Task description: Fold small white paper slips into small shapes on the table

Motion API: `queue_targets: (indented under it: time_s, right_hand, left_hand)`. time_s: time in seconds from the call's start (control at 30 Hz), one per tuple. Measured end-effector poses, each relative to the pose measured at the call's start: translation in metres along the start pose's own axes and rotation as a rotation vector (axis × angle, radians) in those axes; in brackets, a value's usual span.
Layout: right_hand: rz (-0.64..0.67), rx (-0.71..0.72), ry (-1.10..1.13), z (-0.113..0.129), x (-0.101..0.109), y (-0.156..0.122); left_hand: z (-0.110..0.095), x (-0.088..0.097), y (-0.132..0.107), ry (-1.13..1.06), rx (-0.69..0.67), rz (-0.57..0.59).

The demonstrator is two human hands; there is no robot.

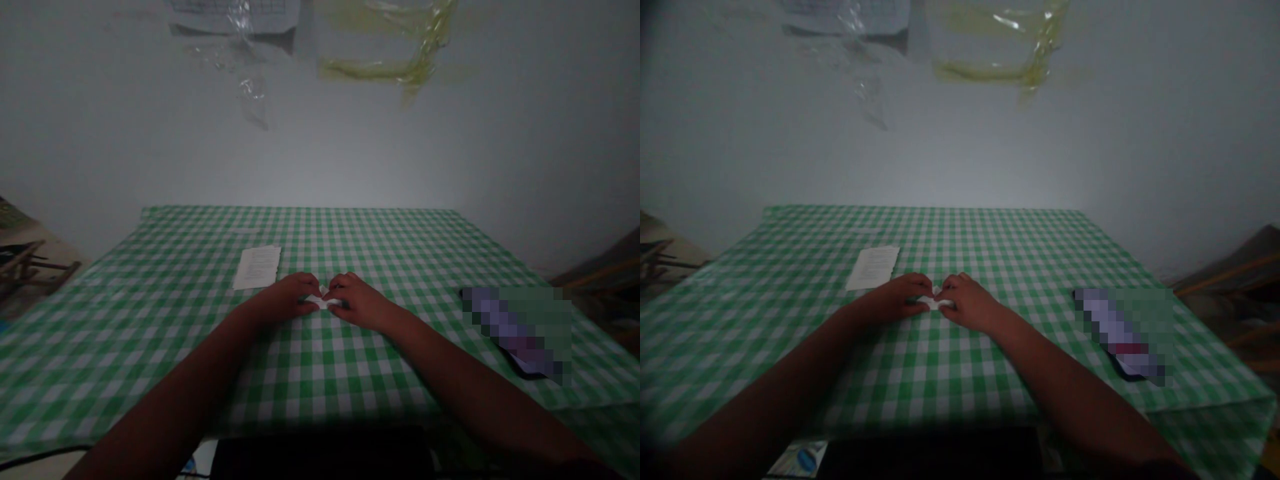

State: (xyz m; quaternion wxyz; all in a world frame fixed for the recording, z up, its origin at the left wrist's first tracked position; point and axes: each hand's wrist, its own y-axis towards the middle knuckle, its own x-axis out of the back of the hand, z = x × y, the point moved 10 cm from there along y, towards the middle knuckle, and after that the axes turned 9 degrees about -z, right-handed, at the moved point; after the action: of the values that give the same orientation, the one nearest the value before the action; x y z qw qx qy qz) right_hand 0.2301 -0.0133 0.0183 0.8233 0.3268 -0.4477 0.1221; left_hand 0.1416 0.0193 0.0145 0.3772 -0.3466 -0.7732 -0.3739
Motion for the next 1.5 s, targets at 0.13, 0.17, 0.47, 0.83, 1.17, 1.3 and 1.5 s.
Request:
queue_targets:
  time_s: [0.13,0.17,0.47,0.83,1.17,1.3,1.5]
  right_hand:
    - [0.010,-0.004,0.017,-0.003,-0.002,-0.001]
    - [0.011,-0.008,0.018,-0.003,-0.003,-0.001]
    - [-0.039,0.024,0.010,-0.003,-0.003,0.001]
    - [-0.104,-0.056,-0.030,-0.017,-0.007,0.006]
    - [-0.136,-0.155,-0.127,-0.027,-0.007,0.006]
    - [-0.209,-0.173,-0.142,-0.028,0.003,0.006]
    - [-0.160,-0.037,-0.193,0.000,0.005,0.008]
  left_hand:
    - [-0.002,0.001,0.001,0.000,-0.033,-0.007]
    - [-0.004,0.002,0.001,0.007,-0.046,-0.010]
    - [-0.011,0.002,0.001,0.128,-0.113,-0.026]
    - [-0.004,-0.004,0.008,0.189,-0.033,-0.055]
    - [0.005,-0.003,0.010,0.179,0.116,-0.119]
    - [0.011,-0.003,0.010,0.206,0.168,-0.142]
    - [0.030,0.002,0.008,0.298,0.272,-0.211]
